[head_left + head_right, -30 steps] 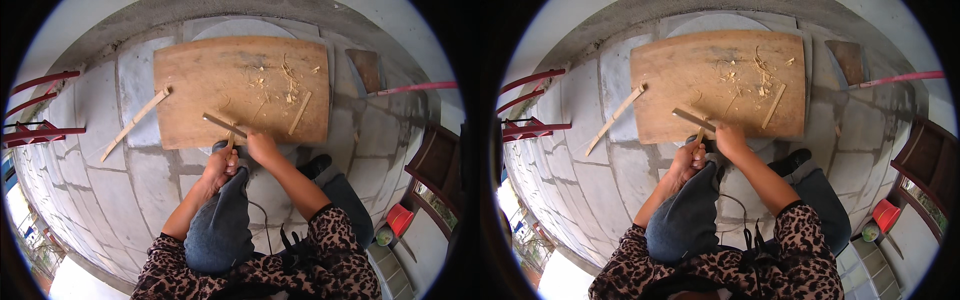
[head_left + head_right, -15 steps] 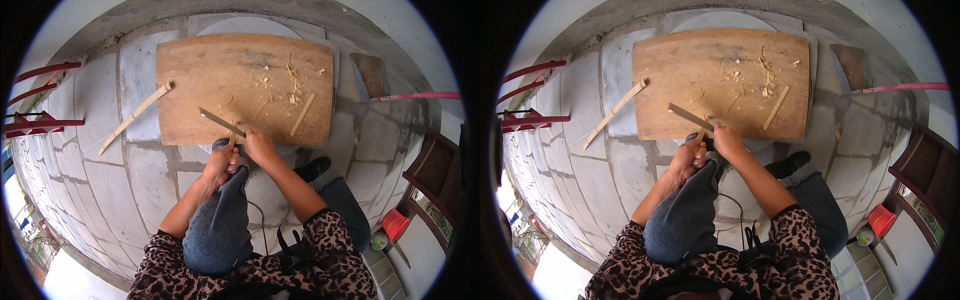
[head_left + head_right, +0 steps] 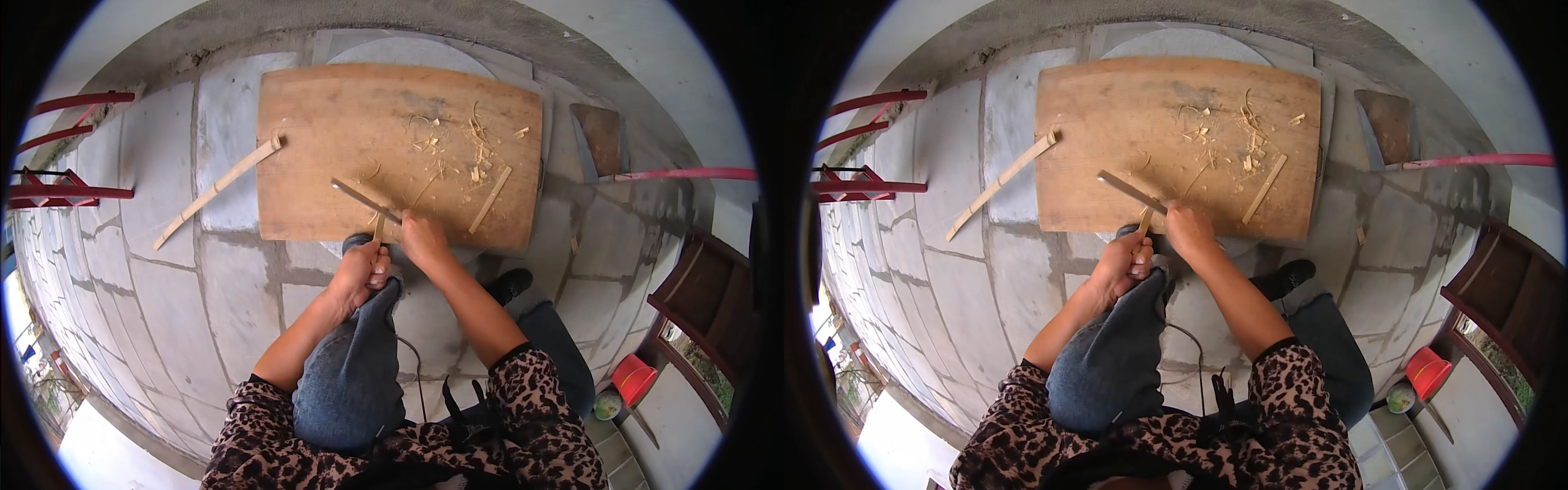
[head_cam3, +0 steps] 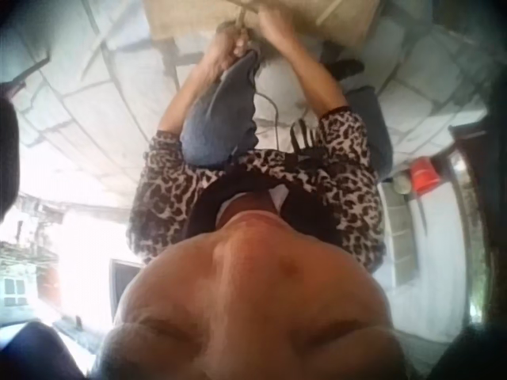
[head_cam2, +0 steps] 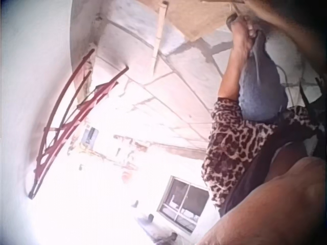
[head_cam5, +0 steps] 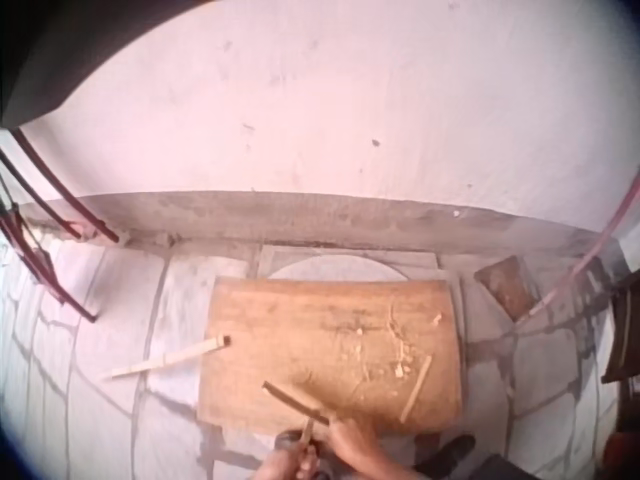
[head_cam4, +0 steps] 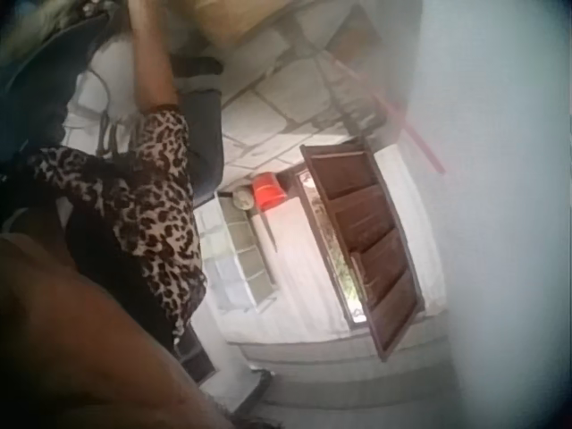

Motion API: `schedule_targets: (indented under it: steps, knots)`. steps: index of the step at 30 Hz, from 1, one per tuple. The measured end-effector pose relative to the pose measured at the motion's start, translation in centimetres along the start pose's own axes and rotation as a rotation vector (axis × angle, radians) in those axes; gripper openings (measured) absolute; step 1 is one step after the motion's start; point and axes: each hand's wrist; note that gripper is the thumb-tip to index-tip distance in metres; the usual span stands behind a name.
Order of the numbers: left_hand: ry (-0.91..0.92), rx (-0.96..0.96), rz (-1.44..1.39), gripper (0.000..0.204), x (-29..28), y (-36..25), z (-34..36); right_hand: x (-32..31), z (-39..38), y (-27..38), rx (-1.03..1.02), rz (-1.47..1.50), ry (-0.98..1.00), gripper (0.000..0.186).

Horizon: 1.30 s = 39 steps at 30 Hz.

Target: The person sits on the floor and uses a large knife to carve and shape thin wooden sticks on a wooden board. They repeatedly shave the sticks, inspect them, and continue refining their shape.

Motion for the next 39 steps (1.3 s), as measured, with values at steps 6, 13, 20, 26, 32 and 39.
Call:
schedule_targets:
  steps: [6, 13, 20, 26, 32, 39]
  knots:
    - [0.008, 0.015, 0.026, 0.025, 0.3, 0.3, 0.0, 0.0, 0.0, 0.4, 0.002, 0.013, -0.016, 0.012]
    - [0.055, 0.050, 0.044, 0.025, -0.5, 0.0, 0.1, -1.1, -1.2, 2.7, -0.079, 0.073, -0.043, 0.017]
    - [-0.015, 0.011, -0.023, 0.026, -0.2, 0.0, 0.0, -0.3, 0.3, 1.0, -0.025, 0.057, -0.004, 0.015]
    - [0.008, 0.007, 0.029, 0.027, 1.0, 0.0, 0.3, -0.1, 0.7, 0.2, 0.056, -0.045, 0.054, 0.015]
    - [0.037, 0.017, 0.010, 0.028, 0.2, 0.2, 0.6, 0.4, 0.3, 1.1, 0.062, -0.035, 0.023, 0.015]
    - [0.015, 0.007, -0.001, 0.026, 0.0, 0.1, 0.5, 0.3, 1.2, 0.9, 0.030, -0.001, -0.010, 0.018]
Point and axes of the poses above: each hand's wrist, its own z-axis towards the middle knuckle, its own x-axis out of the palm, y = z × x, and after that the axes turned 4 degrees about y, right-handed
